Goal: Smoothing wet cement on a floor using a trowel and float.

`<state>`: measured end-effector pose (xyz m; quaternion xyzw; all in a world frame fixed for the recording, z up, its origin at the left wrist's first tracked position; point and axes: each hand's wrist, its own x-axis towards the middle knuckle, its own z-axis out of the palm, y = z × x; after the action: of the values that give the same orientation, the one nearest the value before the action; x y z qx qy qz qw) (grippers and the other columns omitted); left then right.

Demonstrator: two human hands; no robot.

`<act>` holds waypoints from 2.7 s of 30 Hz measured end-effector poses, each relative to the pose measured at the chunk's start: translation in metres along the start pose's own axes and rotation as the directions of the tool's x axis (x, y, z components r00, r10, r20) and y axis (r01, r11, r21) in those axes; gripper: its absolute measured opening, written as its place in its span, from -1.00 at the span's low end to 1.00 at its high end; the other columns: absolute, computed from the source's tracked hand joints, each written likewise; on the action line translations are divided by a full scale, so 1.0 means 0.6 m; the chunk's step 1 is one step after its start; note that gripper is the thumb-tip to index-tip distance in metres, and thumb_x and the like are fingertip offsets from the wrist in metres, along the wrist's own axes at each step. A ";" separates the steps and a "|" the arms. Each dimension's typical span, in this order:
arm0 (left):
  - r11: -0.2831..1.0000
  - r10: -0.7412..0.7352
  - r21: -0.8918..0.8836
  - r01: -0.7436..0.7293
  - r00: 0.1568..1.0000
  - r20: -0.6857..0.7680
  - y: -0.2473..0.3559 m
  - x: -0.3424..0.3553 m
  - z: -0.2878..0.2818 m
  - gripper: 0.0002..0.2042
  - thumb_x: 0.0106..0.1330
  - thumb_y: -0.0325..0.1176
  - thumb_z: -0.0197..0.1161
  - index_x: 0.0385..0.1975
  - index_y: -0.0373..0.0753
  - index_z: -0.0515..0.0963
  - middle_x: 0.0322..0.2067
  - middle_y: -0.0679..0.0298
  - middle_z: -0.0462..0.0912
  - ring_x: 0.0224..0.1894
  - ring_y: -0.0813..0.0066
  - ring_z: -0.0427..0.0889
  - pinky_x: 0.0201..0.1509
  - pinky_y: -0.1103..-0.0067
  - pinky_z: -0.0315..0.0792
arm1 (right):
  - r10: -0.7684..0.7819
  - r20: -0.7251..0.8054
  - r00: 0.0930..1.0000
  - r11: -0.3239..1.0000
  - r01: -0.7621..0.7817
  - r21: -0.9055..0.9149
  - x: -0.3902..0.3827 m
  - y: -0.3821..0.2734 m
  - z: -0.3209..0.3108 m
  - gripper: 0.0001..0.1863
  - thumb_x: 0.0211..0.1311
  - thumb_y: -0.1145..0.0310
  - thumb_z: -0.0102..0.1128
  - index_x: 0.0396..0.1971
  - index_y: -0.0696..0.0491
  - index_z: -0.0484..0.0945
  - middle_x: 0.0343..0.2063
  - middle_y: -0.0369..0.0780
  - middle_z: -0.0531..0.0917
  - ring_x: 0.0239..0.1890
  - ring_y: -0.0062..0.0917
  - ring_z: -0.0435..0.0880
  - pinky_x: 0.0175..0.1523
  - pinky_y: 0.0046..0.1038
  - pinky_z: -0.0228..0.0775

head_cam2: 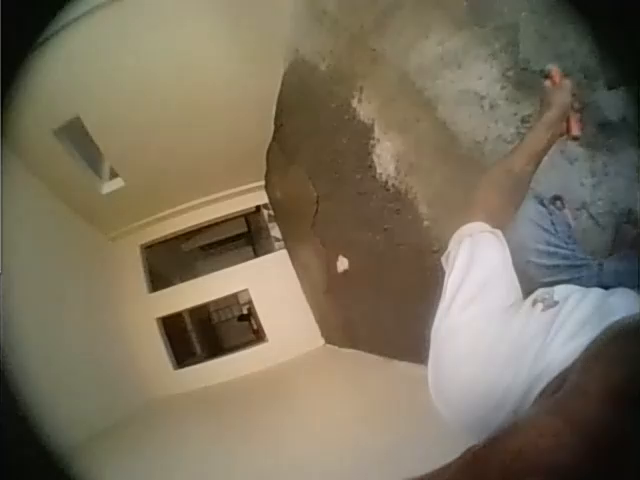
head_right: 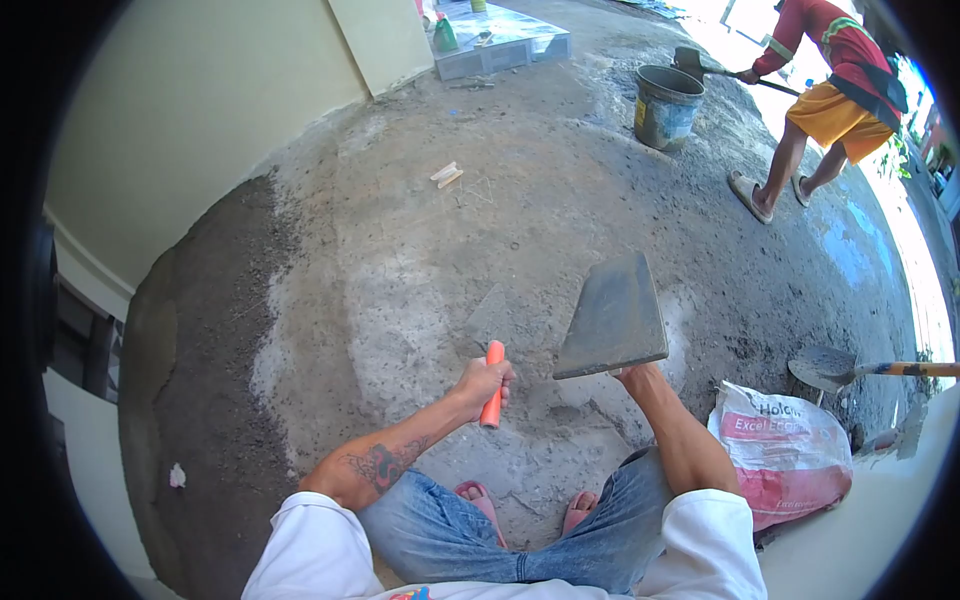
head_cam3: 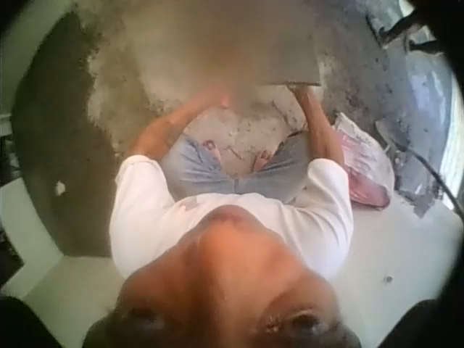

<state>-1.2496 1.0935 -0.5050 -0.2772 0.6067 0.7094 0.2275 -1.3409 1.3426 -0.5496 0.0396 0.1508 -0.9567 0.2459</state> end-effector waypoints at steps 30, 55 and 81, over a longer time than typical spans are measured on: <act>1.000 -0.016 -0.027 0.016 1.000 0.019 0.000 -0.002 0.005 -0.91 0.08 -0.45 0.05 -0.48 -0.33 0.35 -0.62 0.29 0.35 -0.67 0.56 0.37 -0.65 0.56 0.37 | 0.035 -0.476 0.879 0.945 -0.184 -0.270 -0.008 0.027 0.049 -0.80 0.24 0.29 -0.02 -0.29 0.09 0.48 -0.35 -0.18 0.59 -0.34 -0.38 0.60 -0.22 -0.21 0.53; 0.999 -0.053 -0.004 0.053 0.998 0.039 0.002 -0.001 0.022 -0.92 0.09 -0.47 0.07 -0.51 -0.28 0.30 -0.65 0.31 0.33 -0.69 0.56 0.36 -0.66 0.57 0.36 | 0.013 -0.497 0.868 0.953 -0.160 -0.256 -0.021 0.020 0.051 -0.81 0.21 0.26 0.04 -0.31 0.06 0.48 -0.37 -0.20 0.58 -0.34 -0.38 0.59 -0.20 -0.19 0.52; 1.000 -0.019 0.000 0.019 1.000 0.021 -0.003 0.001 0.013 -0.91 0.08 -0.45 0.05 -0.49 -0.33 0.34 -0.61 0.29 0.34 -0.66 0.56 0.36 -0.66 0.56 0.35 | 0.119 -0.445 0.888 0.967 -0.206 -0.152 -0.004 0.022 0.016 -0.80 0.21 0.26 0.06 -0.27 0.06 0.51 -0.32 -0.20 0.61 -0.30 -0.37 0.61 -0.18 -0.21 0.52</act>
<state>-1.2496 1.1015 -0.5060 -0.2756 0.6017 0.7100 0.2407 -1.3327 1.3299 -0.5437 0.2388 0.2906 -0.8805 0.2884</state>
